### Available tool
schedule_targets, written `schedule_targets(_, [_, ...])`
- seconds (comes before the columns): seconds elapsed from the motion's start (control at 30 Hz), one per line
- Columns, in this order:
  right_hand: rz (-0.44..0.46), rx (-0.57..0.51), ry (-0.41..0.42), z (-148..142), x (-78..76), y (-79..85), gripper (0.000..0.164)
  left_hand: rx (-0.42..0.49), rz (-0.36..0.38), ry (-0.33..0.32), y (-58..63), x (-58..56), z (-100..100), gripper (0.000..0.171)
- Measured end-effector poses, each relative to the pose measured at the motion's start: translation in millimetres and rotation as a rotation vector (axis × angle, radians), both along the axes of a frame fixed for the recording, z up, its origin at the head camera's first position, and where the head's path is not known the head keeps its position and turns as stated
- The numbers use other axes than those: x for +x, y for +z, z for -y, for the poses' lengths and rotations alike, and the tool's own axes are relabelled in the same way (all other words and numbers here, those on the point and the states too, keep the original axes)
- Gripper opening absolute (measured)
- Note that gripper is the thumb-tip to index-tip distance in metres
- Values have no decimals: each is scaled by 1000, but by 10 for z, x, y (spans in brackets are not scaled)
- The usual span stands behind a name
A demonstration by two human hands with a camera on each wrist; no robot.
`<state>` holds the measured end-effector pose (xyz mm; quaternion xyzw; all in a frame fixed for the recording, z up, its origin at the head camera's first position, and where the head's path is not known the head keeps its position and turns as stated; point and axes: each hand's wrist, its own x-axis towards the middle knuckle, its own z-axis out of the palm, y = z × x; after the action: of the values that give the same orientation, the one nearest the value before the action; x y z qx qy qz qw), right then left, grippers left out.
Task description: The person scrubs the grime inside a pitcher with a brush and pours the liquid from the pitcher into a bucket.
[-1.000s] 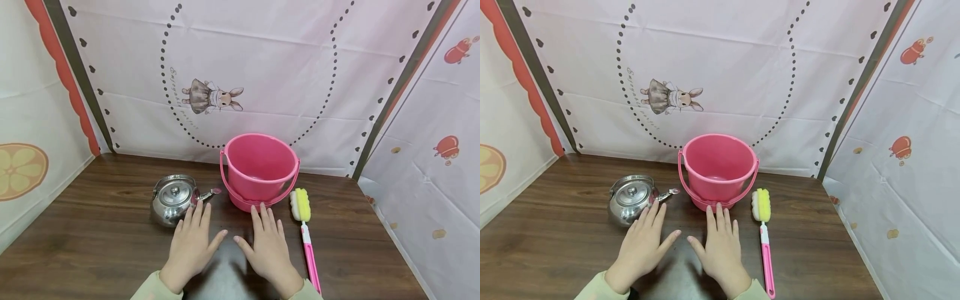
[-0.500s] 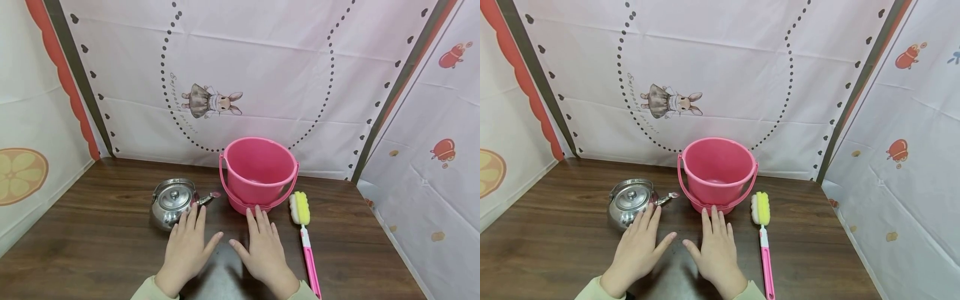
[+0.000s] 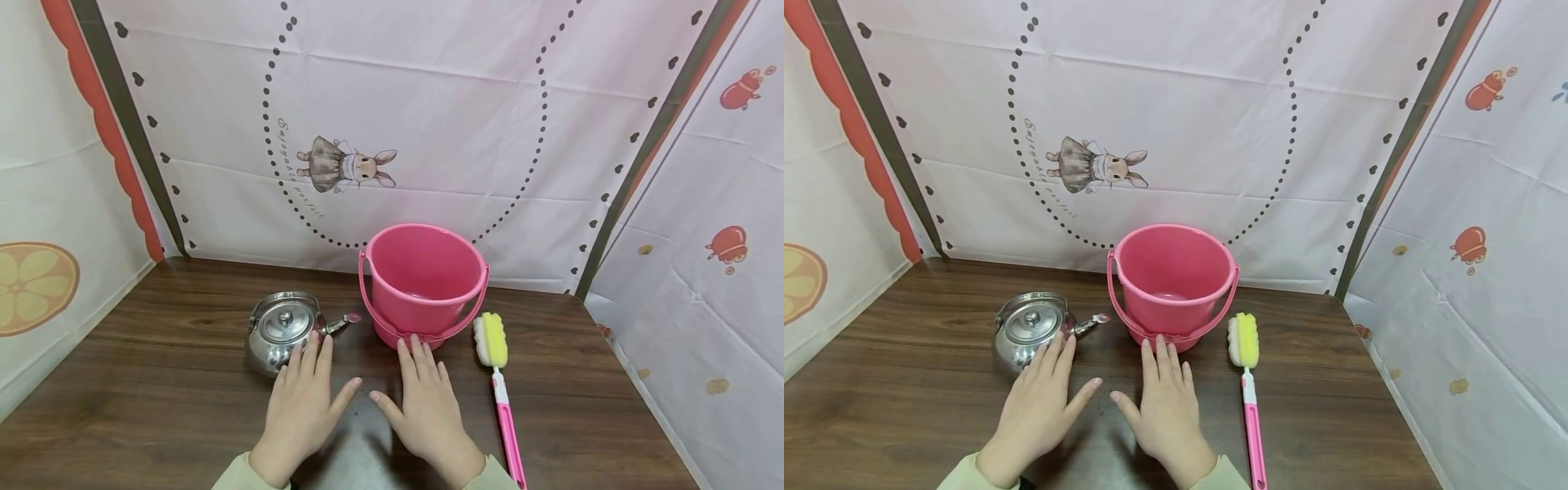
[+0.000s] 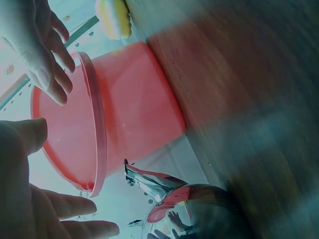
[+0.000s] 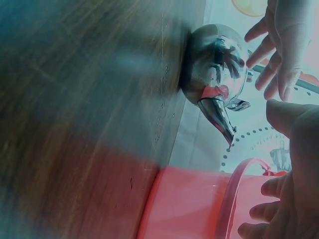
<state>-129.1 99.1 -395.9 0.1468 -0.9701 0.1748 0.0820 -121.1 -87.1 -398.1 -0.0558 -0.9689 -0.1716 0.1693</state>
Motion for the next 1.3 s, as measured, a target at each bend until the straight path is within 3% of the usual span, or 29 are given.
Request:
schedule_targets(0.57, [37,31,30,65,-29,-37,84,-4,-6,12,-12,48,68,76])
schedule_targets(1.3, [31,26,46,155,-111,-1,83,13,-38,31,40,-20,139,76])
